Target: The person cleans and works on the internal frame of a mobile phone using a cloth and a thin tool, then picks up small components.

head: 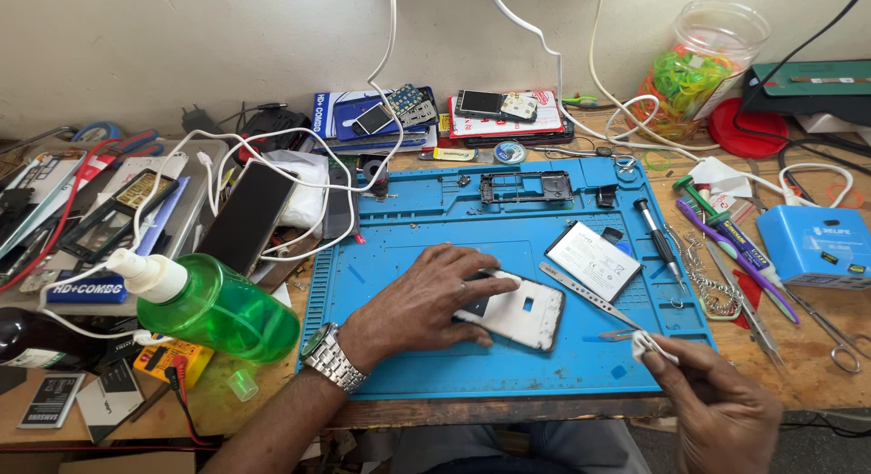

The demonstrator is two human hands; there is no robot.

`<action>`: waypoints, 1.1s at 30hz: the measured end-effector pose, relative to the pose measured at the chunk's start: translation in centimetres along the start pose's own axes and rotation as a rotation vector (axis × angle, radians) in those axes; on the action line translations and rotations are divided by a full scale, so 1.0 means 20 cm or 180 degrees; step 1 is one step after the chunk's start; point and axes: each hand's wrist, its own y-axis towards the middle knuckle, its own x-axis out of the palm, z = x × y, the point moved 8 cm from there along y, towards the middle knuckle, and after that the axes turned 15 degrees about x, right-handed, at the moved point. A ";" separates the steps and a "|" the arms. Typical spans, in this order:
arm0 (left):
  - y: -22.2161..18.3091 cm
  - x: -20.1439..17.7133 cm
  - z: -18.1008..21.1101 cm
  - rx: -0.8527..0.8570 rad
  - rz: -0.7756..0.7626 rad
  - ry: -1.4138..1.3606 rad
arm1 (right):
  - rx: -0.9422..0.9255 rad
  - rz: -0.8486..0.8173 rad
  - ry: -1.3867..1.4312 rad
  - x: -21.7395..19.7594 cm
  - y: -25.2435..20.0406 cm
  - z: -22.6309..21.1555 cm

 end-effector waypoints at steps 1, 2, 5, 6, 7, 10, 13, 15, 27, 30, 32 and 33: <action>0.00 -0.02 0.01 -0.0026 0.0020 0.0015 | 0.0074 0.0046 -0.0317 -0.02 0.00 -0.01; 0.00 -0.04 0.02 -0.0052 0.0040 0.0030 | 0.0148 0.0092 -0.0633 -0.03 0.00 -0.01; -0.04 -0.06 0.08 -0.0298 -0.0061 0.0172 | -0.0183 -0.0150 -0.1342 0.07 0.00 -0.11; -0.06 -0.06 0.11 -0.0410 -0.0122 0.0234 | -0.0389 -0.0294 -0.1534 0.13 -0.01 -0.15; -0.08 -0.06 0.12 -0.0485 -0.0158 0.0257 | -0.0400 -0.0377 -0.1666 0.20 -0.01 -0.18; -0.12 -0.06 0.16 -0.0615 -0.0113 0.0297 | -0.0330 -0.0651 -0.2088 0.39 -0.02 -0.22; -0.14 -0.07 0.18 -0.0557 0.0147 0.0281 | -0.0158 -0.0866 -0.2546 0.52 -0.02 -0.21; -0.15 -0.08 0.18 -0.0547 0.0220 0.0272 | -0.0226 -0.0897 -0.2831 0.57 -0.02 -0.20; -0.18 -0.03 0.14 -0.0823 0.0034 -0.0120 | -0.0372 -0.0710 -0.3122 0.63 -0.02 -0.18; -0.17 -0.05 0.16 -0.0663 0.0150 0.0085 | -0.0243 -0.0667 -0.3289 0.72 0.09 -0.18; -0.17 -0.05 0.17 -0.0707 0.0092 0.0025 | -0.0446 -0.0641 -0.3161 0.74 0.09 -0.21; -0.17 -0.06 0.16 -0.0736 0.0076 0.0004 | -0.0565 -0.0631 -0.3098 0.76 0.09 -0.23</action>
